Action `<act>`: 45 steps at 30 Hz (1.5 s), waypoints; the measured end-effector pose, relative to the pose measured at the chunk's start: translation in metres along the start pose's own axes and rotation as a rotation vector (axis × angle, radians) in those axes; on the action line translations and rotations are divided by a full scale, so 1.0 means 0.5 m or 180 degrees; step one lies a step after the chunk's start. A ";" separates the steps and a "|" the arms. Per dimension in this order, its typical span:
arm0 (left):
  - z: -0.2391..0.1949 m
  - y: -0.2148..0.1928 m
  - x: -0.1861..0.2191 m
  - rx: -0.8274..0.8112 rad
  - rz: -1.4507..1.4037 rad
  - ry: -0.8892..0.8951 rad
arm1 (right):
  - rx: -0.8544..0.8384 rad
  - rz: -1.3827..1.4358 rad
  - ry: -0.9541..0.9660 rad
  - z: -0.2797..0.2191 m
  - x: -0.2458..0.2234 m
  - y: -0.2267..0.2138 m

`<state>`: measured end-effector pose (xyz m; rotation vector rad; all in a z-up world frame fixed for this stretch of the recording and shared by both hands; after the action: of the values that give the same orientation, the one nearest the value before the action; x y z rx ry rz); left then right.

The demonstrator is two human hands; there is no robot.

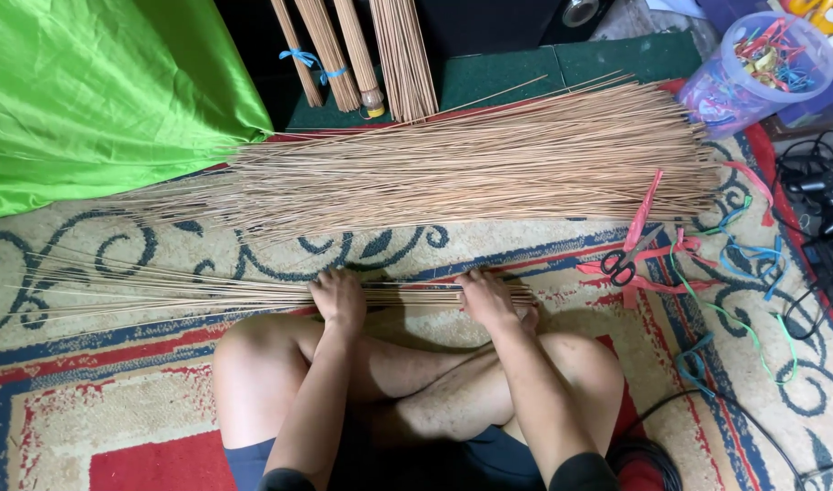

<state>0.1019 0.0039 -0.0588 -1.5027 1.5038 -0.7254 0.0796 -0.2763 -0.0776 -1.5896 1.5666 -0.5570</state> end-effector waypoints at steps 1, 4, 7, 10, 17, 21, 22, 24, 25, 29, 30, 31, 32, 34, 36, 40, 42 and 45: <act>0.004 0.003 0.008 -0.0008 -0.0005 -0.0008 | -0.0008 -0.0006 -0.0007 -0.014 -0.011 -0.012; 0.001 0.014 0.039 -0.0299 0.0475 0.0084 | -0.0480 -0.0117 0.0178 -0.025 -0.018 0.011; -0.025 0.010 0.074 -0.0632 0.0870 0.0388 | -0.0300 -0.0581 0.0238 0.021 0.009 0.061; -0.047 0.016 0.111 -0.0625 0.1472 0.0765 | -0.0235 -0.0872 0.0390 0.064 0.038 0.104; 0.033 0.139 0.163 -0.0469 0.2227 0.0862 | 0.0141 -0.1002 0.0328 0.040 0.017 0.084; 0.043 0.142 0.154 -0.0548 0.1859 0.0890 | 0.0081 -0.1006 0.0414 0.052 0.030 0.085; 0.025 0.102 0.142 -0.0545 0.1859 0.0887 | 0.0086 -0.1007 0.0412 0.054 0.036 0.077; -0.013 0.013 0.107 -0.0550 0.0573 0.0908 | -0.0153 -0.0464 0.0385 0.056 0.052 0.082; -0.016 -0.017 0.095 -0.0548 0.0576 0.0905 | -0.0149 -0.0461 0.0382 0.040 0.038 0.053; 0.031 -0.078 0.023 -0.0229 -0.0311 0.0431 | -0.0309 0.0424 0.0237 0.017 0.025 0.011; 0.058 -0.066 0.005 -0.0256 -0.0690 0.0316 | -0.0243 0.0715 0.0148 0.020 0.028 0.010; 0.079 -0.041 0.006 -0.0263 -0.0693 0.0326 | -0.0247 0.0714 0.0160 0.026 0.032 0.016; 0.101 -0.013 0.004 -0.0306 -0.0890 0.0307 | -0.0274 0.0738 0.0192 0.031 0.038 0.024; 0.127 0.026 0.007 -0.0370 -0.1083 0.0285 | -0.0322 0.0768 0.0227 0.036 0.044 0.028; 0.136 0.046 0.015 -0.0431 -0.0756 0.0371 | -0.0362 0.0866 0.0203 0.035 0.036 0.025; 0.159 0.094 0.038 -0.0516 -0.0478 0.0531 | -0.0212 0.0939 0.0178 0.024 0.033 0.018; 0.127 0.030 0.031 0.0072 -0.0835 0.0668 | -0.0054 0.0908 0.0180 0.033 0.039 0.015; 0.052 -0.090 -0.005 0.1160 -0.0944 0.0727 | 0.0549 0.0779 -0.0015 -0.015 0.001 -0.056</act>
<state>0.1457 0.0062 -0.0311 -1.4065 1.2331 -1.3096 0.0906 -0.2815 -0.0512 -1.2490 1.6340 -0.5371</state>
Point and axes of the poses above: each hand's wrist, its own z-axis towards the middle knuckle, its own y-axis out of the palm, x = y × z, the point moved 9 cm from there along z, towards the middle knuckle, and after that the axes turned 15 degrees about -x, right-handed, at the moved point
